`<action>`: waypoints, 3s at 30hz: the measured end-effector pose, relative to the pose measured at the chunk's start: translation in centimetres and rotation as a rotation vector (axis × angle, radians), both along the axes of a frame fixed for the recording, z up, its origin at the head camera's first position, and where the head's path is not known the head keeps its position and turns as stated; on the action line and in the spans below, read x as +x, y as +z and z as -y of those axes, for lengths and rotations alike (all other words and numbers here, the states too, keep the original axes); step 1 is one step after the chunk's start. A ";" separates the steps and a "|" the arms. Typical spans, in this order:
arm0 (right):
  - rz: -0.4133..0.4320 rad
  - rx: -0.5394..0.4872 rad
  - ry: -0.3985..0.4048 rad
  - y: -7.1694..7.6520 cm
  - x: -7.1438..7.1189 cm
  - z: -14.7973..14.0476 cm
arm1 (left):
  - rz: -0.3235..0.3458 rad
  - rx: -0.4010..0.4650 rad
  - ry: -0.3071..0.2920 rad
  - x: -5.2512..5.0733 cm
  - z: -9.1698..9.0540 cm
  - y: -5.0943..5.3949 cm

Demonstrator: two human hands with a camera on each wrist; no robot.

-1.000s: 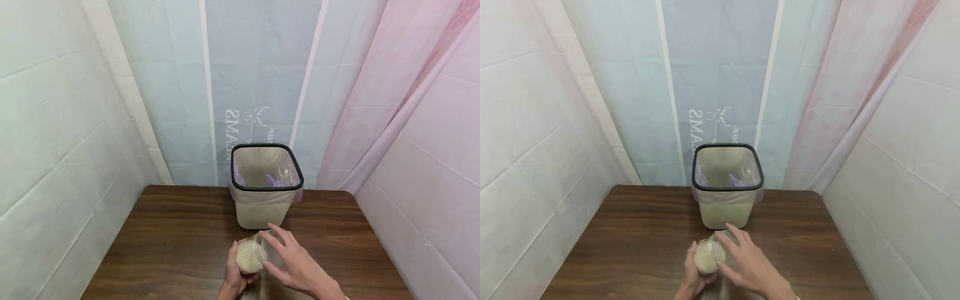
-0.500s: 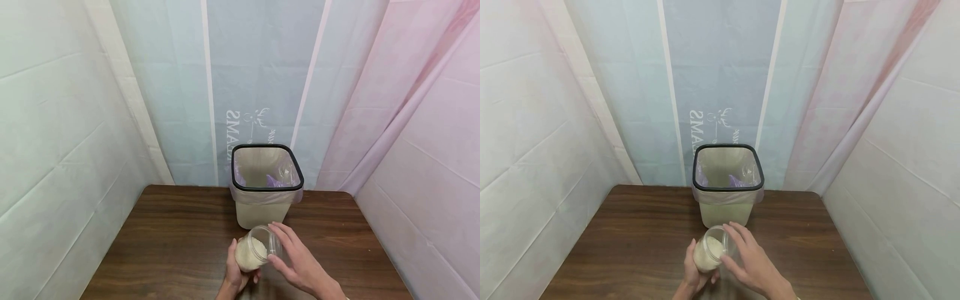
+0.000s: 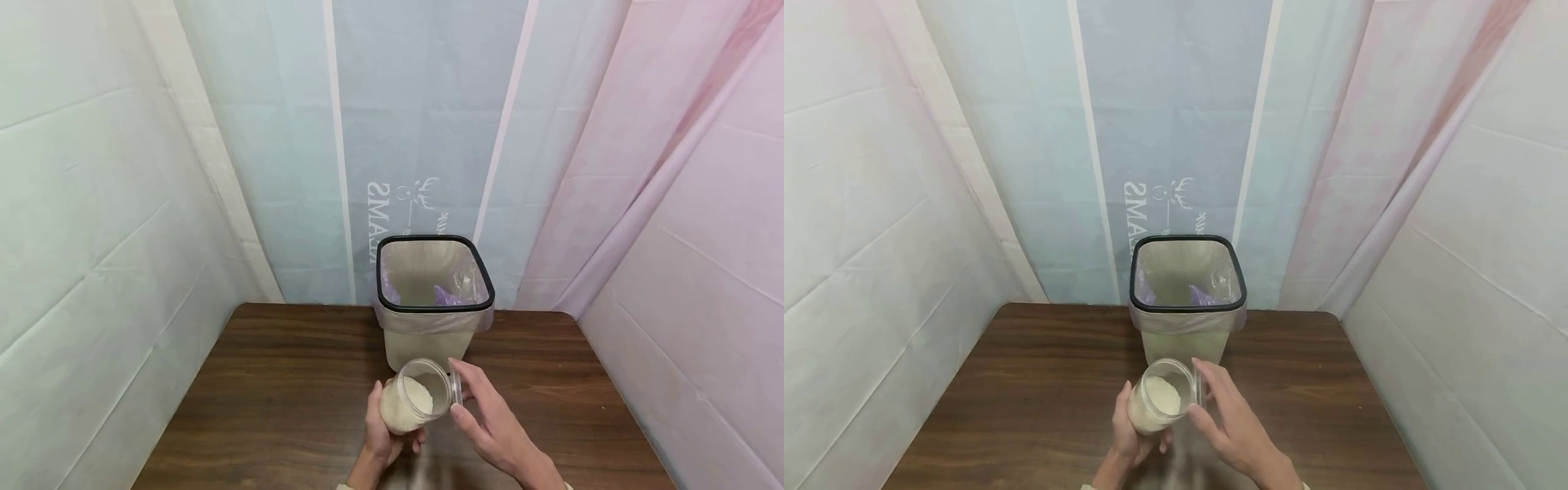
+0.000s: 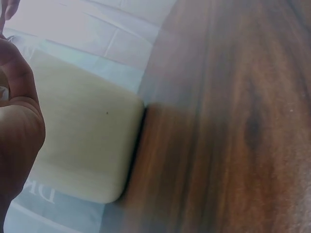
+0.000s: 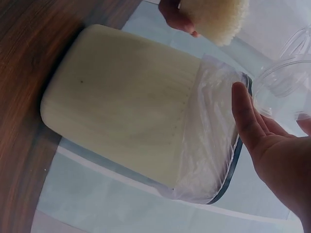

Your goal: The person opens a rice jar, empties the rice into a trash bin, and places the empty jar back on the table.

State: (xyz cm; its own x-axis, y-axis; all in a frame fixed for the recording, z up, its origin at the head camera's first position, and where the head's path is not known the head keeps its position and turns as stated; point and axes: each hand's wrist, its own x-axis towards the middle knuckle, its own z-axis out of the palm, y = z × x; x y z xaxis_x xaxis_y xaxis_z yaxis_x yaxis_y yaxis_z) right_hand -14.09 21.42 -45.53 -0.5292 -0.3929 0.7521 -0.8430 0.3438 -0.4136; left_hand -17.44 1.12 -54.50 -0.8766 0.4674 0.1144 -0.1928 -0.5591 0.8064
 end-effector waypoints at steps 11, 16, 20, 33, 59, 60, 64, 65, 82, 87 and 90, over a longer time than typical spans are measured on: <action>0.062 0.008 -0.080 -0.9 -0.3 -0.6 | -0.040 0.019 -0.001 -0.3 0.6 1.2; 0.119 0.028 -0.116 -1.8 -0.5 -0.8 | -0.045 0.045 0.004 -0.4 0.8 1.6; 0.155 0.071 -0.160 -2.6 -0.7 -0.9 | -0.045 0.049 0.019 -0.5 1.1 2.0; 0.206 0.262 -0.421 -7.1 -1.4 -1.4 | -0.092 0.058 0.042 -1.0 2.0 4.2; 0.388 0.465 -0.470 -11.2 -1.0 -2.5 | -0.191 0.093 0.131 -2.2 3.1 7.8; 0.394 0.475 -0.461 -11.2 -1.0 -2.6 | -0.196 0.093 0.137 -2.3 3.1 7.8; 0.442 0.525 -0.412 -11.5 -1.1 -2.9 | -0.218 0.098 0.166 -2.7 3.3 8.2; 0.463 0.538 -0.397 -11.5 -1.2 -3.0 | -0.216 0.099 0.173 -2.7 3.3 8.3; 0.575 0.640 -0.319 -13.2 -1.7 -5.0 | -0.136 0.059 0.279 -5.0 4.2 9.7; 0.584 0.654 -0.346 -13.9 -1.6 -5.0 | -0.167 0.023 0.282 -5.8 4.8 10.5; 0.575 0.657 -0.356 -14.2 -1.5 -5.0 | -0.171 0.013 0.290 -6.1 4.9 10.8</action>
State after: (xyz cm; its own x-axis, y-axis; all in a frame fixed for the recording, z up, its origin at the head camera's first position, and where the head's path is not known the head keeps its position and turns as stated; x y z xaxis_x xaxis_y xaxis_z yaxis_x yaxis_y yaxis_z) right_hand -15.61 26.38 -59.72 -0.9208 -0.3892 0.0238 -0.3704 0.8540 -0.3654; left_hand -23.51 -3.80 -43.67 -0.9405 0.1989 0.2756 0.1131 -0.5814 0.8057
